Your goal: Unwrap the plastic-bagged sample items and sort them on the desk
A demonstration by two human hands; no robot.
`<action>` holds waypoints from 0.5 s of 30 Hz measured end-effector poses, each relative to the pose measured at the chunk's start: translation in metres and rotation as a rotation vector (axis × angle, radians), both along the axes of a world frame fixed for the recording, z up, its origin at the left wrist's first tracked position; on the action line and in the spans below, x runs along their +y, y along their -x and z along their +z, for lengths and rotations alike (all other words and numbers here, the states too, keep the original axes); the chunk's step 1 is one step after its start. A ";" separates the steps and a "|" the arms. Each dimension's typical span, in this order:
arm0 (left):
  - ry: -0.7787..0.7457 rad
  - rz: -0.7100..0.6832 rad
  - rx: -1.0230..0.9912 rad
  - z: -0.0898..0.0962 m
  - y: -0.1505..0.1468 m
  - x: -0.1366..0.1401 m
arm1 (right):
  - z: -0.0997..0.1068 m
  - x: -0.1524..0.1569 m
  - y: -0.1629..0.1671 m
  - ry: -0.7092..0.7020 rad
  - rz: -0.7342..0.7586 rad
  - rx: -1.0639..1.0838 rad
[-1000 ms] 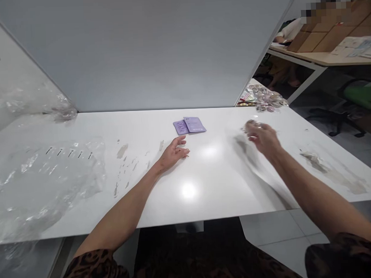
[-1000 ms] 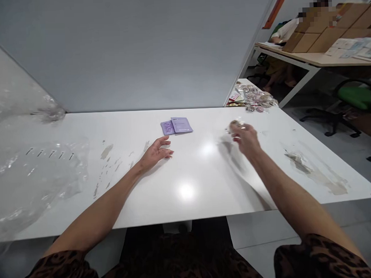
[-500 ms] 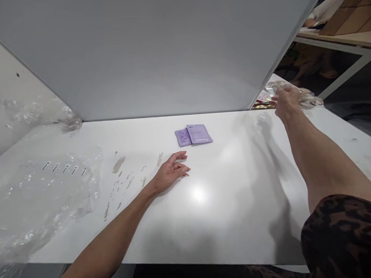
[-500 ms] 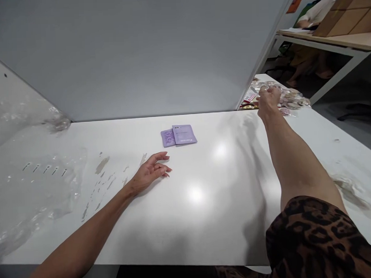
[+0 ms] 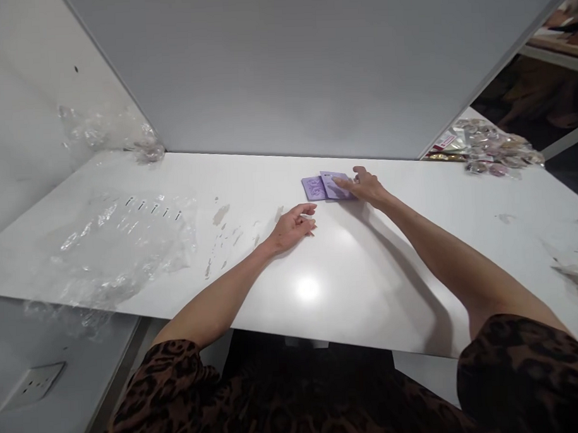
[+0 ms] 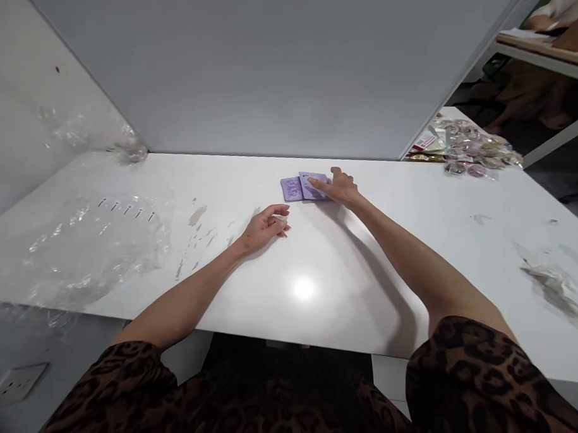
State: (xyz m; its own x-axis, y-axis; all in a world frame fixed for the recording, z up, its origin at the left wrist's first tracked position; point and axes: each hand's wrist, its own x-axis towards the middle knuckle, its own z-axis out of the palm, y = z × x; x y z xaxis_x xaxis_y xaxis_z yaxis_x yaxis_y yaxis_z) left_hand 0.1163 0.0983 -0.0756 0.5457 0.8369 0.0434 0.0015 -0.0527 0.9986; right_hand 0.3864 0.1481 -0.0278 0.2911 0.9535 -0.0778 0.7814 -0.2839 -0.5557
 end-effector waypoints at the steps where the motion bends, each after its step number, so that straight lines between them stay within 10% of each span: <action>1: -0.026 0.077 0.004 0.000 -0.001 0.002 | 0.004 0.002 0.011 0.029 0.006 -0.027; 9: -0.100 0.309 0.016 -0.002 -0.006 0.012 | -0.003 -0.010 0.090 0.074 0.258 -0.384; 15: -0.074 0.307 0.050 -0.003 -0.004 0.013 | -0.004 -0.010 0.075 -0.122 0.224 -0.362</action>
State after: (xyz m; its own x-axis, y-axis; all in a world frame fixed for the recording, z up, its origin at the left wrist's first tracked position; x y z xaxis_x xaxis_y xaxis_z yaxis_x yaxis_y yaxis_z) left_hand 0.1204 0.1117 -0.0788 0.2712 0.9584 0.0894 0.0780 -0.1145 0.9904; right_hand 0.3118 0.1386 -0.0319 0.0638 0.9921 0.1081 0.9667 -0.0345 -0.2536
